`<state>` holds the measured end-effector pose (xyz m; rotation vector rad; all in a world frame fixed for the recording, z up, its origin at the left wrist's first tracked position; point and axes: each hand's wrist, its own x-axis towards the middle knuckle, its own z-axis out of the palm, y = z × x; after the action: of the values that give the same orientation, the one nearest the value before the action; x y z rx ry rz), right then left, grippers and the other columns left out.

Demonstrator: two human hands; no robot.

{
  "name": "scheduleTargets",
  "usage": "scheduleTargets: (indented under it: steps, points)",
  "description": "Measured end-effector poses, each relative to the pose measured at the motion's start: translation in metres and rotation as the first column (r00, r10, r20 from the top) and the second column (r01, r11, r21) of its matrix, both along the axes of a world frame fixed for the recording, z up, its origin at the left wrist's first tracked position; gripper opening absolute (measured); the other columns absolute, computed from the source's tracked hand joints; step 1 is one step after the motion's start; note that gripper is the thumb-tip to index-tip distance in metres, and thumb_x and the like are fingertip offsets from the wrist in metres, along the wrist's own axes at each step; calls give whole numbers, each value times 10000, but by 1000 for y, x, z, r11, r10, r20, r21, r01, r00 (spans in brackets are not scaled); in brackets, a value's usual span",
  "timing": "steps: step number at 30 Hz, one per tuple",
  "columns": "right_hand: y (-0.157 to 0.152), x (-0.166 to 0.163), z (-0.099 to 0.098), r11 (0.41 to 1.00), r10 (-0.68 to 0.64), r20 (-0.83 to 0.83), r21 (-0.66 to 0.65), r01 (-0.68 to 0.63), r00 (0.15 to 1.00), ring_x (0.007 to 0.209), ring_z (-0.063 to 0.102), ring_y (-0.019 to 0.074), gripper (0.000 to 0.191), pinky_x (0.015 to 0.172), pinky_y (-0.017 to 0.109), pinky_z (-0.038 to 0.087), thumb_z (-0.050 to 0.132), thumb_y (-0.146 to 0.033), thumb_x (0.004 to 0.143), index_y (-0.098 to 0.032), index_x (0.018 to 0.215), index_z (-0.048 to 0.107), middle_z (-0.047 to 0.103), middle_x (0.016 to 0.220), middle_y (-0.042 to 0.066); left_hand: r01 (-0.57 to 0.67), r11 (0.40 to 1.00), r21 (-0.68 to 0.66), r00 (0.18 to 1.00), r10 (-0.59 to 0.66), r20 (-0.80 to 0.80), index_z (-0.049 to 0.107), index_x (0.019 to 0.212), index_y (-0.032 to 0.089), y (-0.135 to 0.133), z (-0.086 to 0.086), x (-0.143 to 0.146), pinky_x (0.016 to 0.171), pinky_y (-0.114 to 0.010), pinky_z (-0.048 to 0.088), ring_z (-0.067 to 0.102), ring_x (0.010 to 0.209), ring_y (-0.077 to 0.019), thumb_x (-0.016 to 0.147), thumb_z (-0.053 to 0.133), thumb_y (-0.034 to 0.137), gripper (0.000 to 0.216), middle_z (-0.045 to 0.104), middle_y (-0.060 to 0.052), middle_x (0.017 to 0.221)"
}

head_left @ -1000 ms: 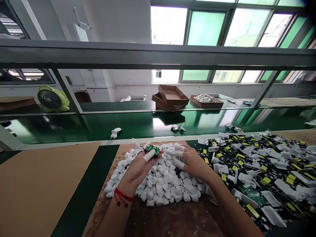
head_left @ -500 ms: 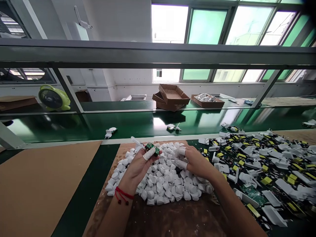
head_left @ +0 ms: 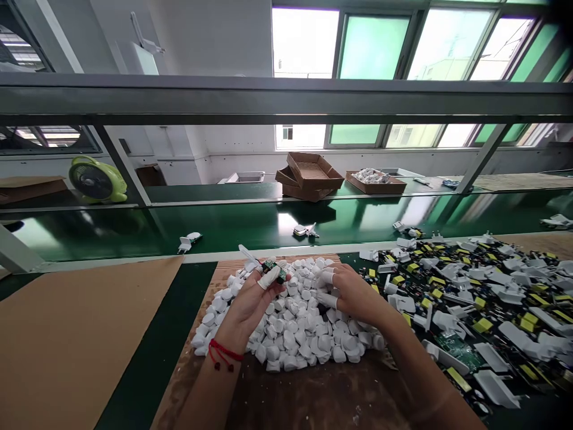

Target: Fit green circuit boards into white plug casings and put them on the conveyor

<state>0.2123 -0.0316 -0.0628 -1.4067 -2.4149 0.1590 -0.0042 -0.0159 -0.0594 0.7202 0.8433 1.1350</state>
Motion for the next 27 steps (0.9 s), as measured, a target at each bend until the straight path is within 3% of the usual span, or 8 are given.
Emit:
scheduleTargets:
  steps: [10,17,20,24,27]
  points:
    - [1,1,-9,997,-50,64,66,46,997,1045,507,302,87,907,431,390,645,-254,780,-189,813,693,624,926,108,22,1000,-4,1000,-22,3,620,792,141,-1,-3,0,642,-251,544,681,775,-172,797,649,60,86,678,-62,884]
    - [0,4,-2,1000,-3,31,7,3,1000,974,545,273,75,861,400,406,596,-116,770,-178,781,637,635,893,97,104,992,74,993,-100,-57,684,910,165,-1,-7,-1,894,-358,498,667,962,-244,660,812,215,286,717,-77,937]
    - [3,3,-4,999,2,18,32,-3,1000,891,565,262,92,845,406,409,549,-156,824,-172,771,623,635,829,94,157,985,67,984,-150,-94,707,872,146,-4,-6,1,962,-403,457,647,1023,-285,604,844,269,325,729,-104,932]
    - [2,1,-7,989,-4,-270,141,43,963,863,579,257,217,792,383,438,452,-265,917,-181,874,647,659,853,102,107,994,-1,984,-106,-140,713,864,158,-10,-4,7,974,-435,447,644,1022,-312,475,884,137,425,739,-89,828]
    - [-5,-5,-4,978,70,-543,203,50,837,944,591,256,223,802,363,462,471,-318,926,-213,947,666,680,945,91,100,994,-42,986,-105,-129,714,874,165,-15,-2,11,943,-455,473,656,989,-324,401,870,18,520,722,-61,694]
